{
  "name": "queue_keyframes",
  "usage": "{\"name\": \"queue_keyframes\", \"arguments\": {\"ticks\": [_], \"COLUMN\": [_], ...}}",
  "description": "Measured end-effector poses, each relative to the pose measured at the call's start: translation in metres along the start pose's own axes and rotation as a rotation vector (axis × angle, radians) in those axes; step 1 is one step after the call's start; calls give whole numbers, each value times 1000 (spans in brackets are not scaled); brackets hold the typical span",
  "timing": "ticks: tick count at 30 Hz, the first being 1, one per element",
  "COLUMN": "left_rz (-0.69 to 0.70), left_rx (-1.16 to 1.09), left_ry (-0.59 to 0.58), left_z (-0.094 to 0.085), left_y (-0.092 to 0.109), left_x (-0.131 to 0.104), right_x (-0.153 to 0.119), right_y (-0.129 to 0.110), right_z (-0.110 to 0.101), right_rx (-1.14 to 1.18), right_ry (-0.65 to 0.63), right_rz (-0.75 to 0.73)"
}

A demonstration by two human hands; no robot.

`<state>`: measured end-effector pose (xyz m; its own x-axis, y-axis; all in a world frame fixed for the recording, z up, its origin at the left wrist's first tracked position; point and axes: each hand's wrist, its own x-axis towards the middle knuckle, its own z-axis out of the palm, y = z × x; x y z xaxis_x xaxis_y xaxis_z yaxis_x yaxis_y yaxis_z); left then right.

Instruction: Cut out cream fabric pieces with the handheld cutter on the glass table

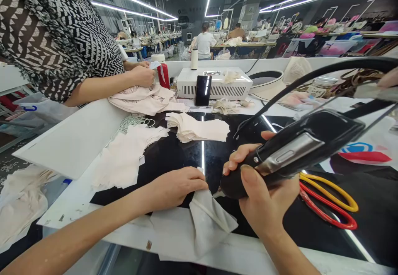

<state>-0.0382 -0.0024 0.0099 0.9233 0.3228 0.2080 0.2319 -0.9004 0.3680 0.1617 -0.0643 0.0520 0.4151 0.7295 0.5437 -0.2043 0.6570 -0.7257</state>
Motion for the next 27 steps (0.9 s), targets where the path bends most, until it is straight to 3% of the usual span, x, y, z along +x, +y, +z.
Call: {"name": "queue_keyframes", "arguments": {"ticks": [13,22,27], "left_rz": [-23,-12,20], "left_rx": [-48,131,219], "left_ry": [-9,-29,6], "left_z": [-9,-11,-4], "left_y": [2,19,18], "left_x": [-10,-11,-17], "right_x": [-1,-1,-1], "right_y": [-3,-5,-4], "right_z": [1,2,1], "right_rx": [-22,-15,-10], "right_ry": [1,-4,-8], "right_rz": [12,0,-6]}}
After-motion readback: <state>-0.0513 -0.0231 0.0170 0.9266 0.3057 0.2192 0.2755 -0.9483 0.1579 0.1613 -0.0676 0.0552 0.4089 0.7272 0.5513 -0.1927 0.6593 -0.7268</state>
